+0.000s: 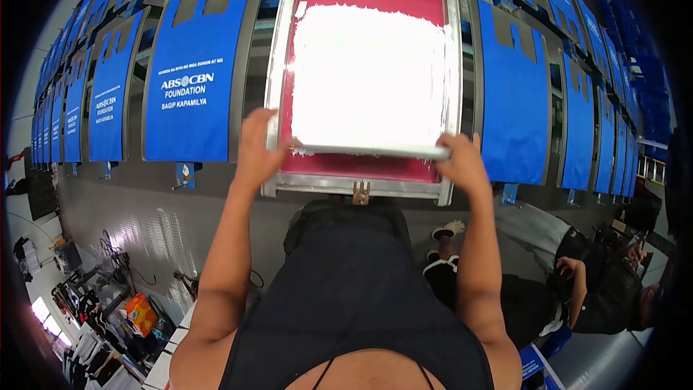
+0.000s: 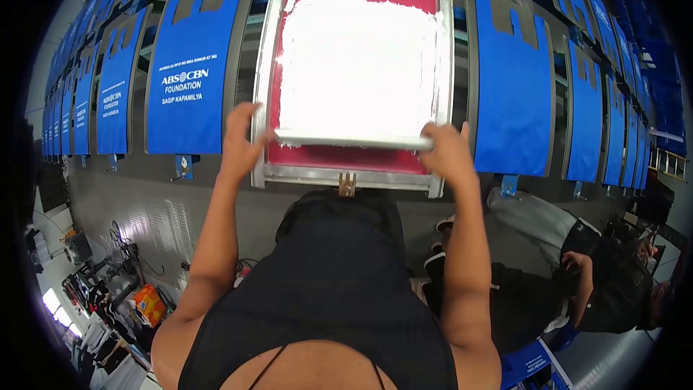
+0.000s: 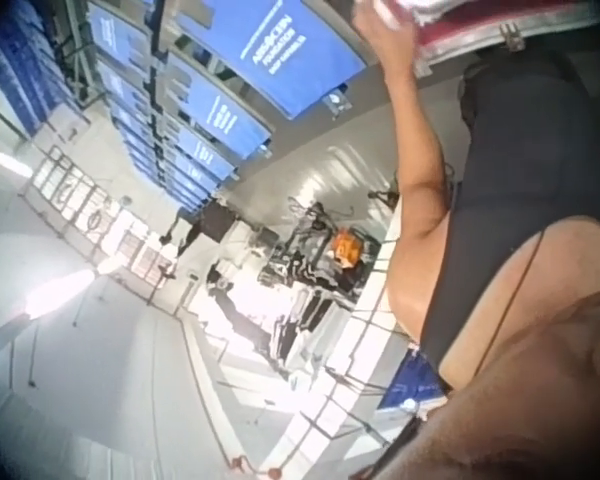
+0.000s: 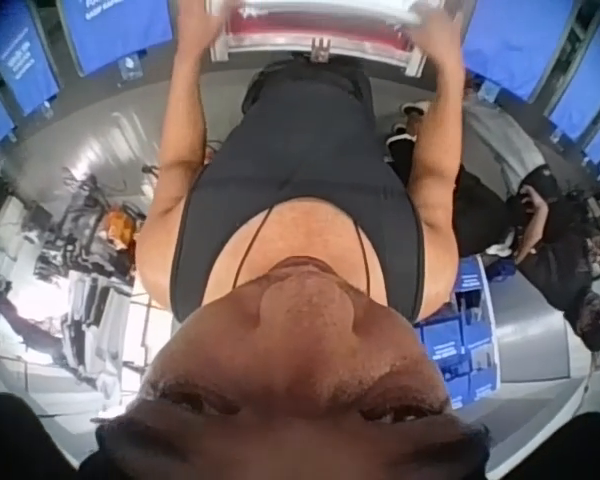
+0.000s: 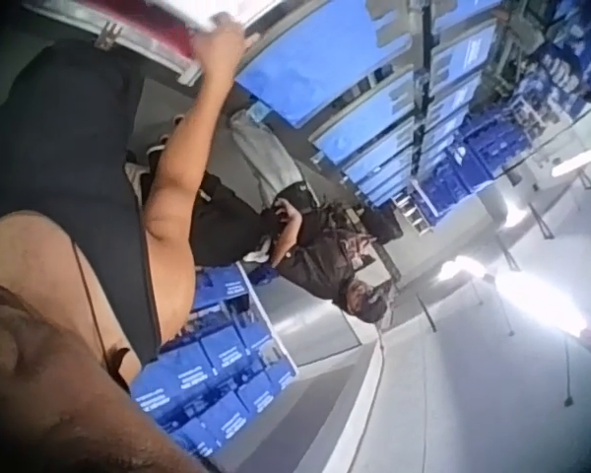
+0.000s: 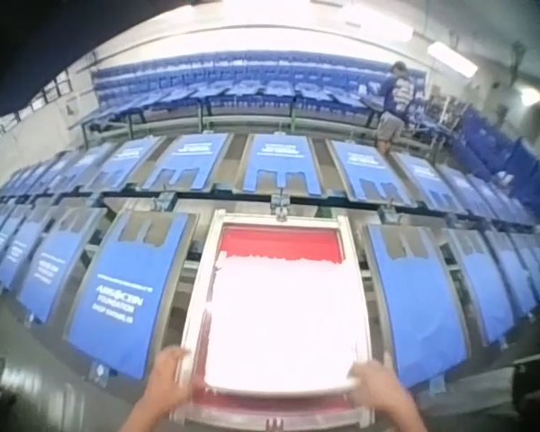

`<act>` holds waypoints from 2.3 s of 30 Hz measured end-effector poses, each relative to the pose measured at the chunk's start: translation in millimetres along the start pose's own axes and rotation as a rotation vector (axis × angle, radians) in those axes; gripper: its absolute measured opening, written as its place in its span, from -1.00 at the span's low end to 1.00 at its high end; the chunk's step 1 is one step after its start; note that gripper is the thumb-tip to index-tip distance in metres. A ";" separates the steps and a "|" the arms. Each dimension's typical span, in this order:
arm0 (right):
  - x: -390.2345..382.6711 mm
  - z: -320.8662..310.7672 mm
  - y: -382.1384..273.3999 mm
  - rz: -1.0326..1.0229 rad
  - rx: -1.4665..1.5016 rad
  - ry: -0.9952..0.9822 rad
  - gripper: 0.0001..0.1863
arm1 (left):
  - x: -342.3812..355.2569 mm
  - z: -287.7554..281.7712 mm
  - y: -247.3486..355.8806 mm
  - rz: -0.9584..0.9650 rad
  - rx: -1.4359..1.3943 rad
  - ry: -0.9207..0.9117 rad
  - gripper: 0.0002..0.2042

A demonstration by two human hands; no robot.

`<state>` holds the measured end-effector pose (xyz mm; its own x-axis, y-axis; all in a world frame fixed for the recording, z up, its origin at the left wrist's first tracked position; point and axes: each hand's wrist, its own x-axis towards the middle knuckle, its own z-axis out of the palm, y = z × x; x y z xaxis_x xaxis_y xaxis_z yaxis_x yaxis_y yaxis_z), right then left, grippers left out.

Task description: Manually applying white ink to shirts using a screen printing frame and squeegee at multiple print stations.

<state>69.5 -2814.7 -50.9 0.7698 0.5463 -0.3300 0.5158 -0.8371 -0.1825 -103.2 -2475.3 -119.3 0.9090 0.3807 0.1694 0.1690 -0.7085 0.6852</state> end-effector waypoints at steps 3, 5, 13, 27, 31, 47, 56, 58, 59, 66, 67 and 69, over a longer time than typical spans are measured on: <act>-24.0 30.5 -17.3 -0.170 -0.071 0.125 -0.66 | 16.7 -10.2 62.1 0.249 0.020 -0.275 -0.58; -20.5 38.1 -16.6 -0.203 0.051 0.173 -0.61 | 19.0 4.8 55.9 0.273 0.381 -0.738 -0.76; 135.6 -37.7 8.2 -0.295 -0.089 0.359 -0.78 | 160.6 31.3 39.7 0.279 0.322 -0.194 -0.76; -6.1 9.9 -20.3 -0.277 0.010 0.091 -0.71 | 8.4 13.9 64.0 0.231 0.278 -0.365 -0.72; -6.5 24.3 -23.2 -0.219 0.029 0.042 -0.73 | -10.6 32.3 60.7 0.204 0.210 -0.386 -0.71; 207.1 -36.1 -1.7 -0.108 -0.181 0.103 -0.66 | 205.8 72.4 16.3 0.047 0.493 -0.279 -0.79; 34.7 -8.5 -18.5 -0.168 -0.047 -0.140 -0.61 | 33.5 27.4 49.3 0.045 0.326 -0.496 -0.70; -13.9 28.1 -22.7 -0.221 0.068 -0.007 -0.60 | -18.3 37.0 58.4 0.244 0.266 -0.272 -0.64; -13.3 38.7 -21.5 -0.231 0.084 0.067 -0.59 | -20.1 46.9 52.3 0.243 0.235 -0.243 -0.64; 168.3 -6.4 -1.7 -0.141 -0.117 0.152 -0.67 | 168.3 68.1 14.0 0.042 0.406 -0.293 -0.75; 195.6 -15.7 5.5 -0.137 -0.142 0.179 -0.68 | 199.1 68.1 22.3 0.057 0.483 -0.299 -0.74; 230.5 -43.4 11.7 -0.198 -0.140 0.149 -0.66 | 242.2 64.7 19.1 0.132 0.471 -0.311 -0.75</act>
<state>269.3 -2697.2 -88.9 0.6907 0.7054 -0.1588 0.7001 -0.7074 -0.0970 144.9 -2435.1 -111.0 0.9912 0.1285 -0.0330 0.1326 -0.9533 0.2715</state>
